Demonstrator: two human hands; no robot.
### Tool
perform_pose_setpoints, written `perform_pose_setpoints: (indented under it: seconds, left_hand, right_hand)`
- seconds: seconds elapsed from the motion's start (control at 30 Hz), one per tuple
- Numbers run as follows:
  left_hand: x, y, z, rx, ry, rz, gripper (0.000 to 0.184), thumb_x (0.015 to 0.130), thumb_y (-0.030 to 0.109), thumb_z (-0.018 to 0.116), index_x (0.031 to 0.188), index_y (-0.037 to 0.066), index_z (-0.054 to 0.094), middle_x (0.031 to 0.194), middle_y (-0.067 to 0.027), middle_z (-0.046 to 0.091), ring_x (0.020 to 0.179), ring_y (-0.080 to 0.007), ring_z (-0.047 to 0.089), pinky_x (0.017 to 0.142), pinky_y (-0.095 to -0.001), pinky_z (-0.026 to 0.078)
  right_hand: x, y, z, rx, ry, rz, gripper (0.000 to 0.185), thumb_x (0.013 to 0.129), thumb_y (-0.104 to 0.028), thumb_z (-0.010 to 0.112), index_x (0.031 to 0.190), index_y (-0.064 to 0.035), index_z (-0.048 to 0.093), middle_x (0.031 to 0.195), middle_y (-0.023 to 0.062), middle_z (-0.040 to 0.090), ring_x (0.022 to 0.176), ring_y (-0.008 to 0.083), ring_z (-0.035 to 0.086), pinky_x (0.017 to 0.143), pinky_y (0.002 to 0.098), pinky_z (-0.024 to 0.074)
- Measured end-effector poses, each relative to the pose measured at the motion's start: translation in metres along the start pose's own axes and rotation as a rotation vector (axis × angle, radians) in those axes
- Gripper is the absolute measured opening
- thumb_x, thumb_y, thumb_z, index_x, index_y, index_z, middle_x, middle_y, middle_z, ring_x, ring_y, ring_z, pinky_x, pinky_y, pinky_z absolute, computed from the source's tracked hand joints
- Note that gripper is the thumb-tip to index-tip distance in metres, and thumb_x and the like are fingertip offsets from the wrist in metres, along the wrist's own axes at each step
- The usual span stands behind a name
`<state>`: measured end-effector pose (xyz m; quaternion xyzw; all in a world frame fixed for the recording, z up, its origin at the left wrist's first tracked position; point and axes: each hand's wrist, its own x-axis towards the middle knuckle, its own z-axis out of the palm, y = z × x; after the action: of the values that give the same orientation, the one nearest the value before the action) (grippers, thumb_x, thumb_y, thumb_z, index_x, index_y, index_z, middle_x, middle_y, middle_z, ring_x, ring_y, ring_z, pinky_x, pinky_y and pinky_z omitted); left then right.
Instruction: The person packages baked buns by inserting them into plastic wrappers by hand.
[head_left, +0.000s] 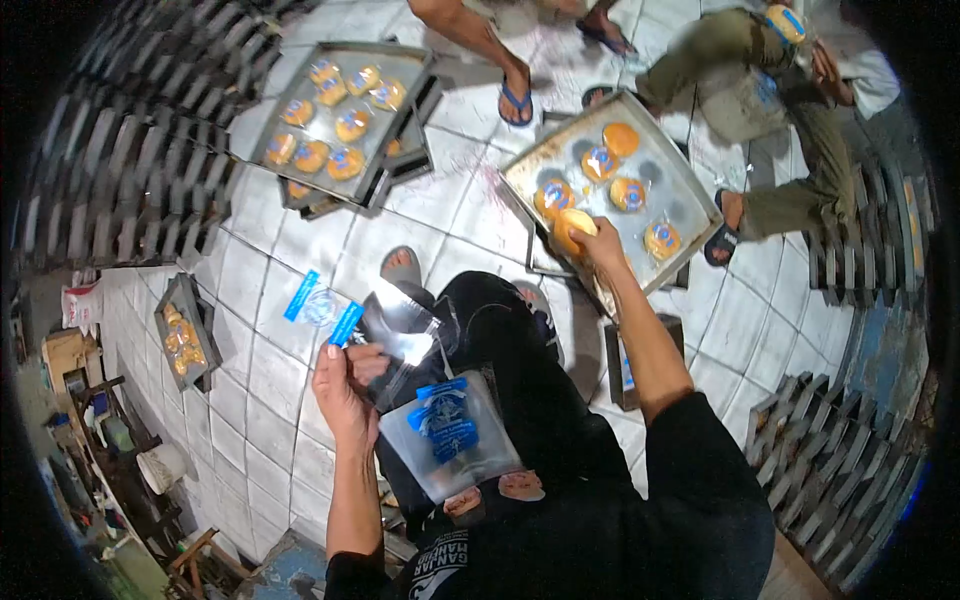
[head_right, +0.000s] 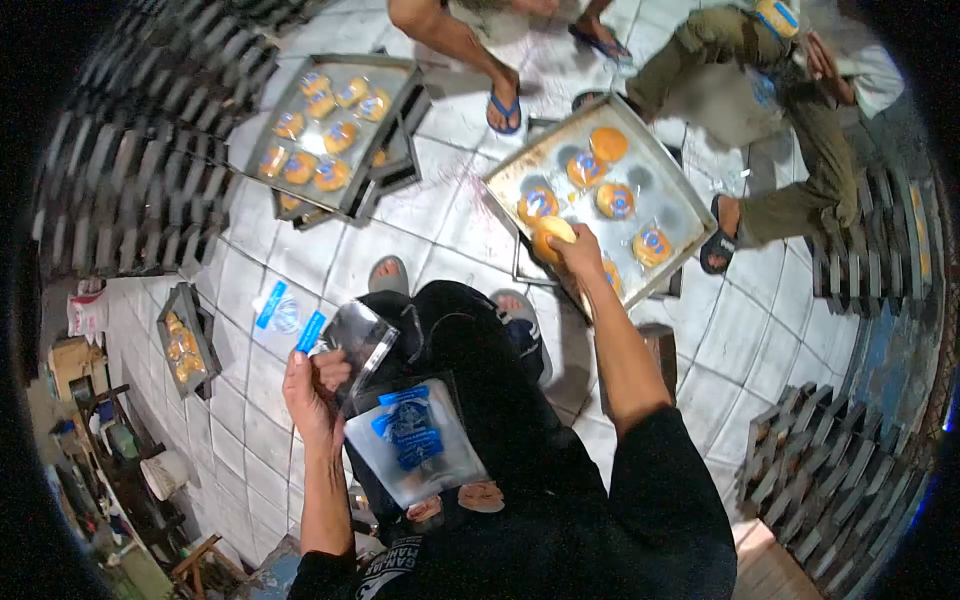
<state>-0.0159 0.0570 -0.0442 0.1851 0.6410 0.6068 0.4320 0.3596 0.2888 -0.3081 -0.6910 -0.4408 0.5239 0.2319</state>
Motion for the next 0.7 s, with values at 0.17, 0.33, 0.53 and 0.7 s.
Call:
perform_pose_setpoints:
  seconds: [0.17,0.33,0.53,0.7]
  left_hand:
    - [-0.001,0.032,-0.003,-0.292,-0.108,-0.071,0.031,0.103,0.029,0.055,0.114,0.0,0.059,0.125,-0.0192,0.065,0.115,-0.0271,0.065,0.093,-0.0402,0.054]
    - [0.031,0.024,-0.003,-0.603,-0.054,-0.212,0.019,0.098,0.02,0.065,0.104,0.003,0.06,0.107,-0.0161,0.07,0.103,-0.0276,0.069,0.091,-0.0476,0.056]
    - [0.022,0.024,0.022,-0.615,-0.121,-0.263,0.03,0.097,0.032,0.067,0.104,0.004,0.059,0.11,-0.0179,0.069,0.096,-0.0314,0.069,0.076,-0.0432,0.061]
    - [-0.034,0.063,0.021,-0.653,-0.382,-0.358,0.042,0.103,0.038,0.052,0.12,0.001,0.06,0.117,-0.0135,0.069,0.105,-0.0261,0.069,0.092,-0.04,0.055]
  right_hand:
    - [-0.146,-0.142,-0.034,0.873,-0.492,-0.101,0.08,0.089,-0.014,0.074,0.155,-0.0133,0.03,0.14,0.0086,0.054,0.128,0.0271,0.055,0.102,0.0542,0.0477]
    - [-0.251,-0.24,-0.004,0.575,-0.573,-0.357,0.058,0.087,-0.019,0.078,0.135,-0.0033,0.049,0.122,0.0096,0.065,0.112,0.0239,0.065,0.098,0.0402,0.0529]
    - [-0.348,-0.234,0.053,-0.248,-0.331,-1.614,0.052,0.066,0.0,0.081,0.112,-0.0058,0.059,0.119,0.0175,0.059,0.112,0.0363,0.062,0.096,0.0421,0.0531]
    - [-0.342,-0.243,0.07,-0.282,-0.104,-1.758,0.041,0.065,0.002,0.076,0.1,-0.0056,0.059,0.117,0.0133,0.063,0.114,0.0355,0.063,0.1,0.0475,0.0501]
